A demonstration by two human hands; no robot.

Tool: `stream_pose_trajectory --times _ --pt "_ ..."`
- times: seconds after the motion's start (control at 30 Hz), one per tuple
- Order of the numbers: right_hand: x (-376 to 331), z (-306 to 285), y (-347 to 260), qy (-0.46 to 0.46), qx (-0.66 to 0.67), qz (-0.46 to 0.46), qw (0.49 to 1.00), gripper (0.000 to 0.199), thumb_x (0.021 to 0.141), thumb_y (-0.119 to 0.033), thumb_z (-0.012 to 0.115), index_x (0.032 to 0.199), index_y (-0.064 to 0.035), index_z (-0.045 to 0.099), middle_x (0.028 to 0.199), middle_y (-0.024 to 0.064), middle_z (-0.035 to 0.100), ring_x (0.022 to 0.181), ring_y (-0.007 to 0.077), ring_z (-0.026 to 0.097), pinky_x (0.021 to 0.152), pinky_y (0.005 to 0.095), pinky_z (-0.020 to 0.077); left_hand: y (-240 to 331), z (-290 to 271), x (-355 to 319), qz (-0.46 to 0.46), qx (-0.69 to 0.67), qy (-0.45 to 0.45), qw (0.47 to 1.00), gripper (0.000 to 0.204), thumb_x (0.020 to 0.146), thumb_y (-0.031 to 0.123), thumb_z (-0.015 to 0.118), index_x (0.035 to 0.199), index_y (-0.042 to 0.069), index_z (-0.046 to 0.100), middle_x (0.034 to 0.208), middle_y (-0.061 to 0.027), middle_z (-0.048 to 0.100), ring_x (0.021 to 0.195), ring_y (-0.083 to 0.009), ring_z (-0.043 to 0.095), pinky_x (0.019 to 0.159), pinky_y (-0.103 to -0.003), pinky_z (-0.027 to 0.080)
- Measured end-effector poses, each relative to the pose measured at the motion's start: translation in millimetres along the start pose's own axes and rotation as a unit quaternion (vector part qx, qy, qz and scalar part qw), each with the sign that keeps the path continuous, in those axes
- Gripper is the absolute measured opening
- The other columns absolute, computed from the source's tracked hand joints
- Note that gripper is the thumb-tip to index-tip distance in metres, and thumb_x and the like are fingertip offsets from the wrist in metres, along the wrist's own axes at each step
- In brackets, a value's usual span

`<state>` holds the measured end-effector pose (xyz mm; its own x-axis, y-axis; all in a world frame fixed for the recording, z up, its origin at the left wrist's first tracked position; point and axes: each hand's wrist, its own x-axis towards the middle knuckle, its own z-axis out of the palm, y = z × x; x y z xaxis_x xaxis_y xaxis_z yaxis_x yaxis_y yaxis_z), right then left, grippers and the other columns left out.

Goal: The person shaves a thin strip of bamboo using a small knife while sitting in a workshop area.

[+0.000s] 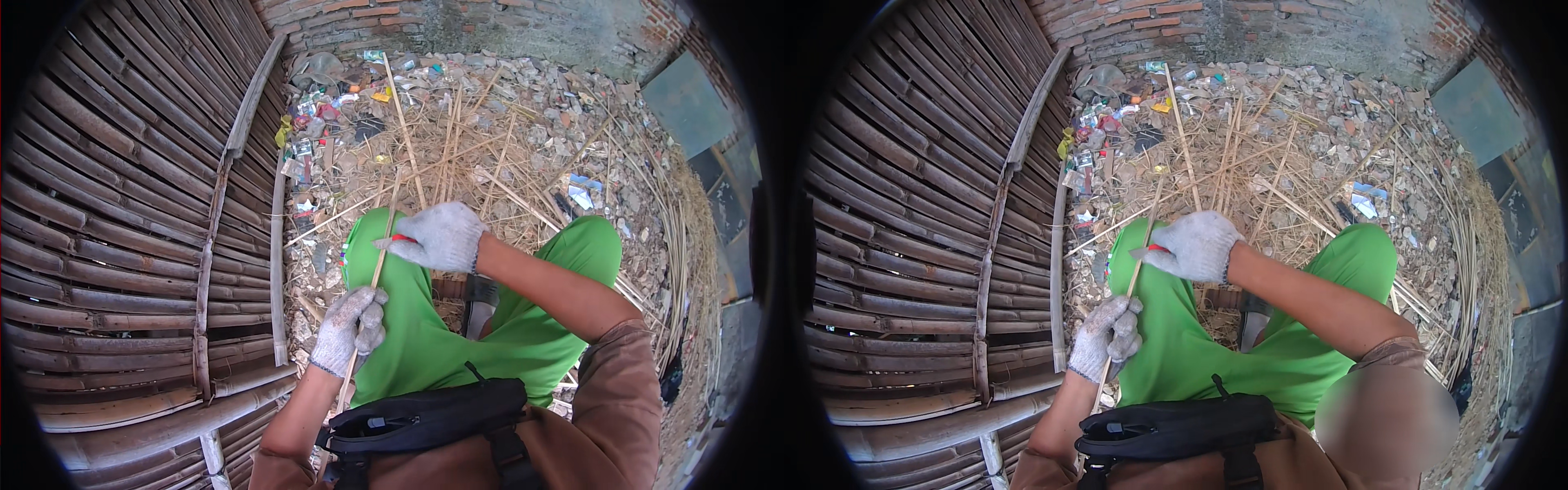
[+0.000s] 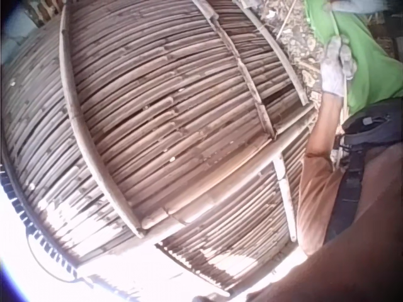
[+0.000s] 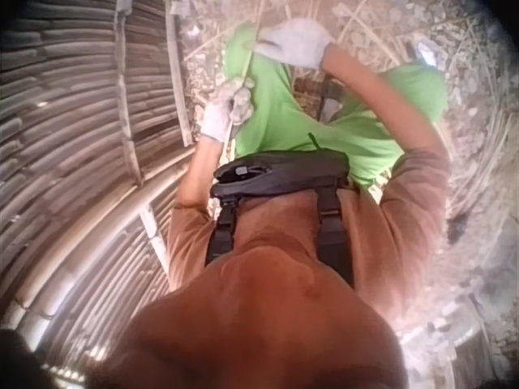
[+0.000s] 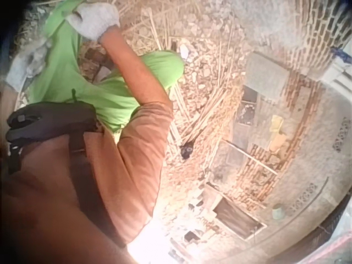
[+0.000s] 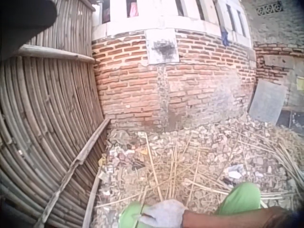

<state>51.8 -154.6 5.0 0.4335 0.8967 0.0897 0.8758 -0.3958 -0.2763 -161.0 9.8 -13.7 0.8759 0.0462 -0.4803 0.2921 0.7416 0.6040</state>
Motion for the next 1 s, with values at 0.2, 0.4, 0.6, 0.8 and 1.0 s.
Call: stream_pose_trajectory --times 0.2,0.4,0.6,0.8,1.0 --pt "9.7 -9.4 11.4 -0.019 0.0 0.041 0.999 0.065 0.104 -0.07 0.05 0.081 -0.0132 0.071 0.076 0.0179 0.073 0.072 0.0405 0.074 0.066 0.0556 0.0592 0.2 4.1 2.6 0.0 -0.028 0.015 0.999 0.027 0.112 0.021 0.056 0.111 -0.004 0.065 0.064 -0.0003 0.058 0.038 -0.0105 0.042 0.039 -0.028 0.034" --pt "18.9 -0.3 29.0 -0.004 -0.023 0.047 0.999 0.063 0.103 -0.071 0.049 0.088 -0.0137 0.071 0.081 0.017 0.074 0.077 0.0402 0.075 0.069 0.0547 0.0599 1.1 9.0 1.6 0.002 -0.015 0.015 1.0 0.026 0.112 0.022 0.057 0.11 -0.003 0.065 0.063 0.0003 0.057 0.038 -0.0106 0.042 0.039 -0.027 0.034" --pt "25.5 -0.1 37.7 0.002 -0.013 0.016 1.0 0.059 0.104 -0.07 0.048 0.096 -0.0167 0.072 0.086 0.0167 0.075 0.082 0.0392 0.076 0.072 0.0537 0.0606 3.5 13.8 0.0 0.011 -0.004 0.031 0.999 0.025 0.112 0.022 0.058 0.108 -0.002 0.065 0.063 0.0003 0.057 0.038 -0.0103 0.042 0.039 -0.027 0.033" --pt "34.6 9.1 47.6 0.011 -0.031 0.058 0.998 0.055 0.106 -0.066 0.046 0.103 -0.0173 0.072 0.093 0.0157 0.077 0.087 0.0386 0.076 0.076 0.0546 0.0608 4.2 13.2 -5.6 0.021 0.008 0.034 0.999 0.024 0.111 0.021 0.059 0.109 -0.002 0.065 0.065 0.0007 0.058 0.038 -0.0102 0.043 0.038 -0.027 0.033" --pt "14.6 -4.4 180.9 0.036 -0.042 0.317 0.947 0.066 0.107 -0.067 0.041 0.111 -0.0107 0.076 0.112 0.0222 0.078 0.105 0.0408 0.075 0.093 0.0541 0.0583 -3.7 5.1 -34.7 0.021 0.083 0.045 0.995 0.028 0.111 0.025 0.061 0.109 -0.003 0.065 0.063 -0.0015 0.057 0.038 -0.012 0.044 0.038 -0.028 0.033"
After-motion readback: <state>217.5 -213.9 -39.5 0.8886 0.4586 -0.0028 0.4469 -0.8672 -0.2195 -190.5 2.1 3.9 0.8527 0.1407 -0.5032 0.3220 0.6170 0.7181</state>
